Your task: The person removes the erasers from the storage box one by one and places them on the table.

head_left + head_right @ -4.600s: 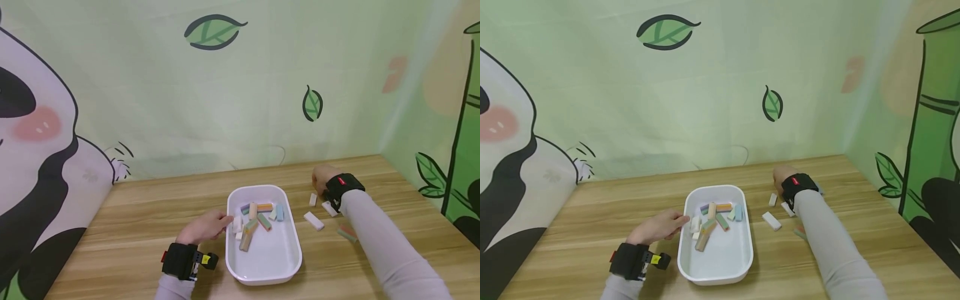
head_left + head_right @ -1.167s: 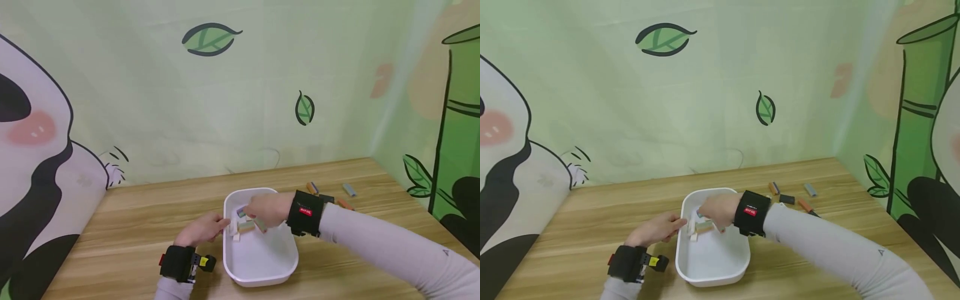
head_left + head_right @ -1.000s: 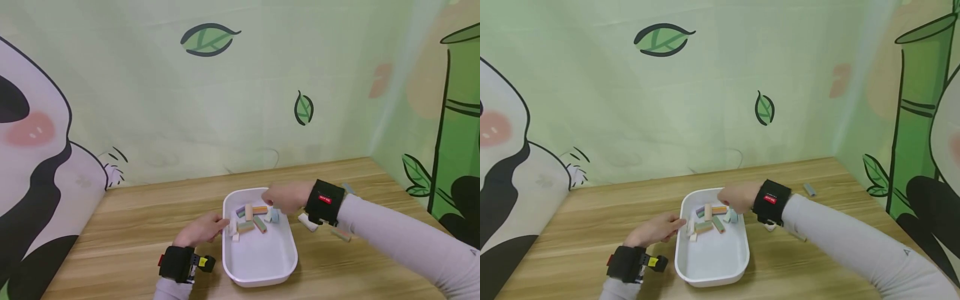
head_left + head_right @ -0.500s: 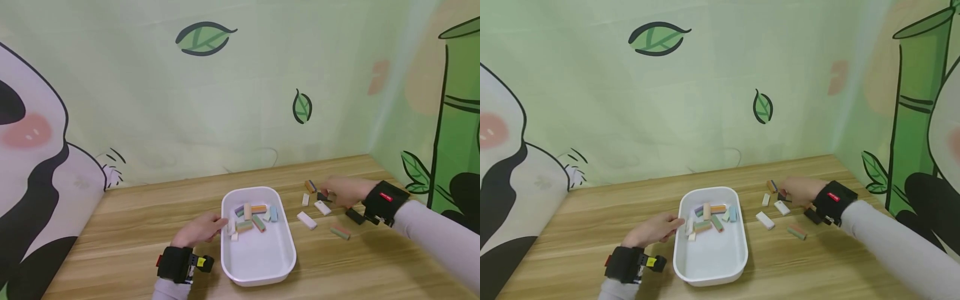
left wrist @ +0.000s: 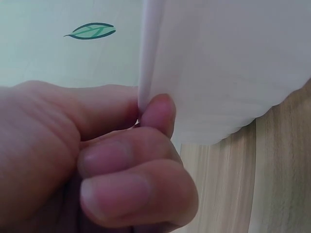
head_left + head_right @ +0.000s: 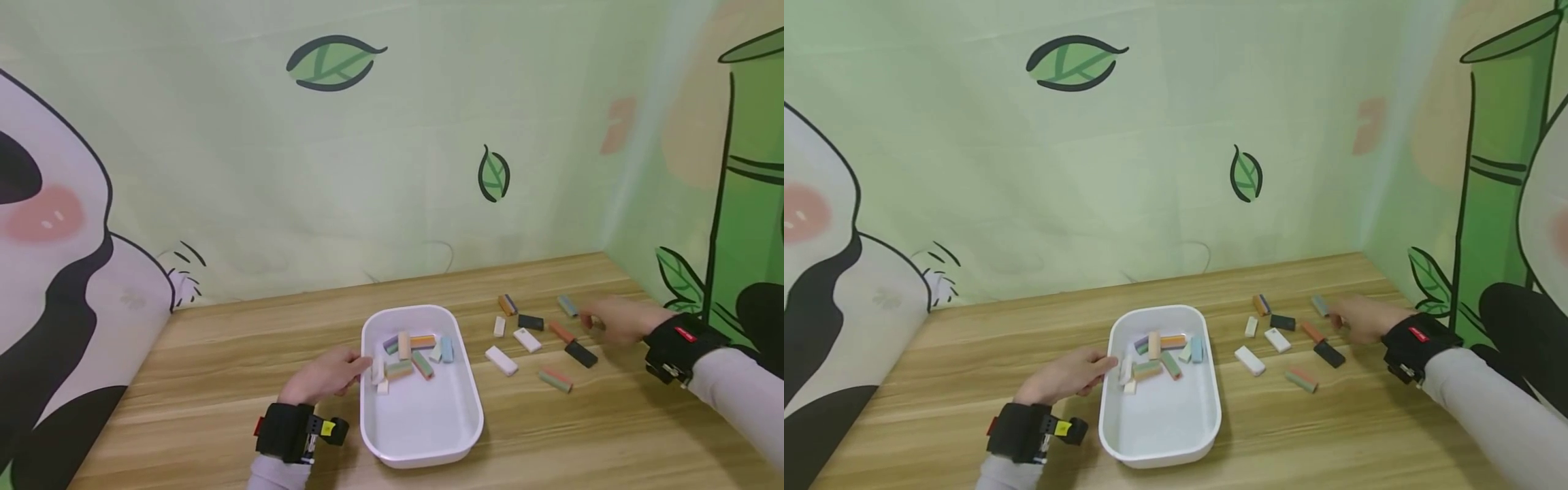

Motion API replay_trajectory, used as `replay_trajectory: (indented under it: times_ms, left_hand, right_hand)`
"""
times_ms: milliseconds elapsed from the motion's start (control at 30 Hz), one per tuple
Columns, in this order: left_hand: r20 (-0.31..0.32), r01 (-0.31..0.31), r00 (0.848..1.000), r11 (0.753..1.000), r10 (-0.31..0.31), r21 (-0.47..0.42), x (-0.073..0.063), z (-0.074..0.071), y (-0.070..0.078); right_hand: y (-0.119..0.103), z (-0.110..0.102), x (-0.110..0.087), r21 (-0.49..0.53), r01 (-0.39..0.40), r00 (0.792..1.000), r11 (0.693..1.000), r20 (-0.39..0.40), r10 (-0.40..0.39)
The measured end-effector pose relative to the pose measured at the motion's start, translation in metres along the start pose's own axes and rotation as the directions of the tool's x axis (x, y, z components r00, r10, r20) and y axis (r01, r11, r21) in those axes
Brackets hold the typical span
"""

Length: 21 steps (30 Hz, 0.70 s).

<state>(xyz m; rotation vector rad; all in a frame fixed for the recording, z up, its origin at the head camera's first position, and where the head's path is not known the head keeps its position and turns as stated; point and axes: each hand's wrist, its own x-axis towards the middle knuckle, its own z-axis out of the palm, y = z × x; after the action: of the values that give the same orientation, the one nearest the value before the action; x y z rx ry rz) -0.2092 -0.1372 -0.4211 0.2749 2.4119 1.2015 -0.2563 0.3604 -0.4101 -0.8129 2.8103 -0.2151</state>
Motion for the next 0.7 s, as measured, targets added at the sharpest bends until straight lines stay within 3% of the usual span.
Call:
replay_trajectory:
  times_ms: [400, 700]
  left_hand:
    - [0.008, -0.013, 1.0, 1.0, 0.013, 0.012, 0.001, -0.001, -0.001]
    - [0.012, -0.006, 1.0, 1.0, 0.006, 0.019, 0.0, -0.002, 0.0]
  right_hand:
    - [0.022, 0.007, -0.004, 0.003, -0.039, 0.999, 0.999, 0.016, 0.039]
    - [0.025, 0.009, -0.006, 0.04, -0.069, 0.997, 0.997, 0.042, 0.068]
